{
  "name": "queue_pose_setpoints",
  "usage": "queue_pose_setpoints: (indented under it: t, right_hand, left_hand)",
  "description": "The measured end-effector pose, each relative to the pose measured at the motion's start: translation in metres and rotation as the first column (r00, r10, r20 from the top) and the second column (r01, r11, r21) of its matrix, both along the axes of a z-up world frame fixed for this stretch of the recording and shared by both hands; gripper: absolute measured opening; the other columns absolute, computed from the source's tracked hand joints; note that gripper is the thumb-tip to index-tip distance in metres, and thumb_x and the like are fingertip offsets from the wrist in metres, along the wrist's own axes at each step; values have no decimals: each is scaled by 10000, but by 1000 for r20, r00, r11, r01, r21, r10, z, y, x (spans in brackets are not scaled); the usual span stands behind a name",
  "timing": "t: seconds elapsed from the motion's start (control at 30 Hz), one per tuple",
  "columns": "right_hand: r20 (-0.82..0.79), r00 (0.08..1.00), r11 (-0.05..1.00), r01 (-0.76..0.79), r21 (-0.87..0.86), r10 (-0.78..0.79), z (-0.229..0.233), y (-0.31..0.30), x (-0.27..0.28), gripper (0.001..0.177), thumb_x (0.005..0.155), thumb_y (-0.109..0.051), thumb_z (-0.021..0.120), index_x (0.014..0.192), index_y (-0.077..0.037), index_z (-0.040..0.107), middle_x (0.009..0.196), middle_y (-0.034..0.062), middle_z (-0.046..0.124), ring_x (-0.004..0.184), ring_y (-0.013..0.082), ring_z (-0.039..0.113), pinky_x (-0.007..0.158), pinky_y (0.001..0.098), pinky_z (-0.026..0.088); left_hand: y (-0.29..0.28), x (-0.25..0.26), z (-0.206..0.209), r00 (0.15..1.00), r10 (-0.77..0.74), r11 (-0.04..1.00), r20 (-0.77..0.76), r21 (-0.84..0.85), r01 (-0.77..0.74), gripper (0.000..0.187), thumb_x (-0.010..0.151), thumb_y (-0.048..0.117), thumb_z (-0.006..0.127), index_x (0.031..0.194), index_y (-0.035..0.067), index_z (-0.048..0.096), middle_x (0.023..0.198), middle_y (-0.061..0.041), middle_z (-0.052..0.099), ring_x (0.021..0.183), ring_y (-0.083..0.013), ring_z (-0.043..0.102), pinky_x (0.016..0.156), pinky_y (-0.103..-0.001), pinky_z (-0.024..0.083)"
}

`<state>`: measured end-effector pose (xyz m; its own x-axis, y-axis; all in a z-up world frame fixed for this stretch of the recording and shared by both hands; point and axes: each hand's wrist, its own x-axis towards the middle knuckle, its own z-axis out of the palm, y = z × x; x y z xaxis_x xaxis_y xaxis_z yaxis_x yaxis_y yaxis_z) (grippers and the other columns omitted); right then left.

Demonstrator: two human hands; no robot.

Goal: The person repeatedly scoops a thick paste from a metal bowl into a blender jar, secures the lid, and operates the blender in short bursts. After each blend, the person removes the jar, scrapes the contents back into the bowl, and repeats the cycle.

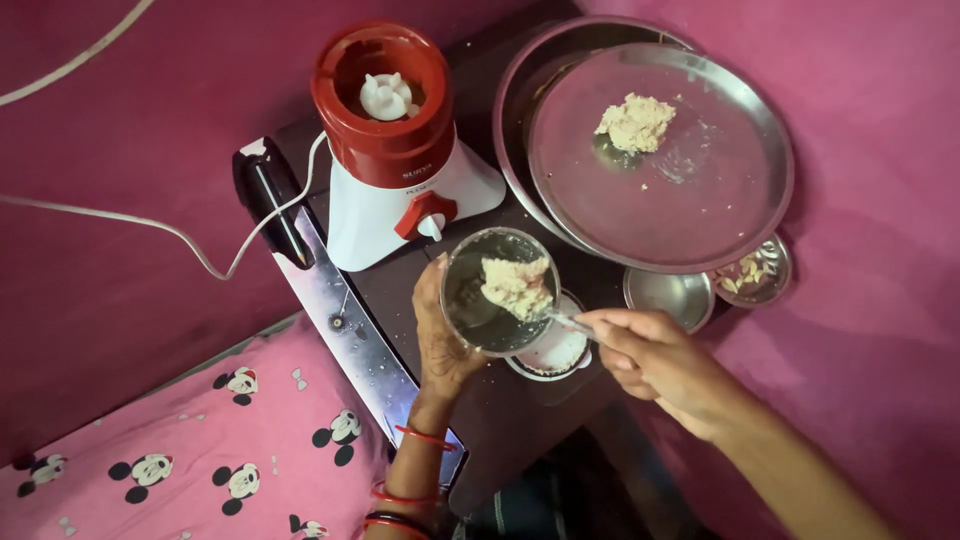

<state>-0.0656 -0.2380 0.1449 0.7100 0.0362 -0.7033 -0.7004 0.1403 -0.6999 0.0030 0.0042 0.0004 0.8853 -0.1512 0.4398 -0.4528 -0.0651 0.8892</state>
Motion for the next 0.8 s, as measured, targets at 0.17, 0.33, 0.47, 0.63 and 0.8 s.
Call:
queue_pose_setpoints:
  t: [0.17, 0.33, 0.47, 0.63, 0.8]
  right_hand:
    - [284, 953, 953, 182, -243, -110, 15, -36, -4, 426, 1012, -131, 486, 1414, -24, 573, 701, -31, 515, 520, 31, 401, 422, 184, 329]
    - [580, 798, 622, 372, -689, 164, 20, -81, 21, 441, 1040, -6, 455, 1456, -39, 597, 845, 32, 585, 624, 64, 505, 518, 228, 422]
    - [505, 715, 250, 440, -863, 484, 0, -102, 75, 429, 1007, 32, 468, 1393, -15, 650, 932, 196, 664, 764, 253, 633, 660, 395, 513]
    - [176, 967, 301, 115, -947, 186, -35, -124, 97, 410, 1160, -265, 458, 1141, 82, 676, 917, 313, 660, 883, 456, 655, 814, 493, 532]
    - [-275, 714, -416, 25, -909, 643, -53, -135, 96, 533, 874, 13, 544, 1402, 74, 509, 1032, 257, 692, 865, 379, 724, 714, 433, 605]
  left_hand:
    - [0, 5, -1, 995, 89, 989, 47, 110, -94, 1067, 787, 589, 831, 1607, 113, 341, 1563, -155, 432, 1501, -329, 438, 1259, -463, 408]
    - [-3, 6, 1, 1000, 27, 999, 0, 16, -27, 1091, 774, 602, 829, 1609, 100, 338, 1565, -155, 387, 1500, -339, 406, 1251, -457, 405]
    - [-3, 8, 5, 993, 101, 984, 65, 138, -109, 1138, 709, 613, 864, 1569, 92, 330, 1527, -145, 394, 1449, -336, 405, 1204, -464, 375]
    - [-2, 0, 11, 1000, 11, 1000, 10, -2, -11, 1061, 806, 611, 803, 1604, 92, 333, 1572, -161, 373, 1502, -346, 389, 1241, -464, 398]
    - [-3, -3, 14, 1000, 4, 1000, 5, -3, -4, 1061, 818, 641, 772, 1611, 97, 324, 1579, -162, 374, 1505, -340, 389, 1244, -464, 404]
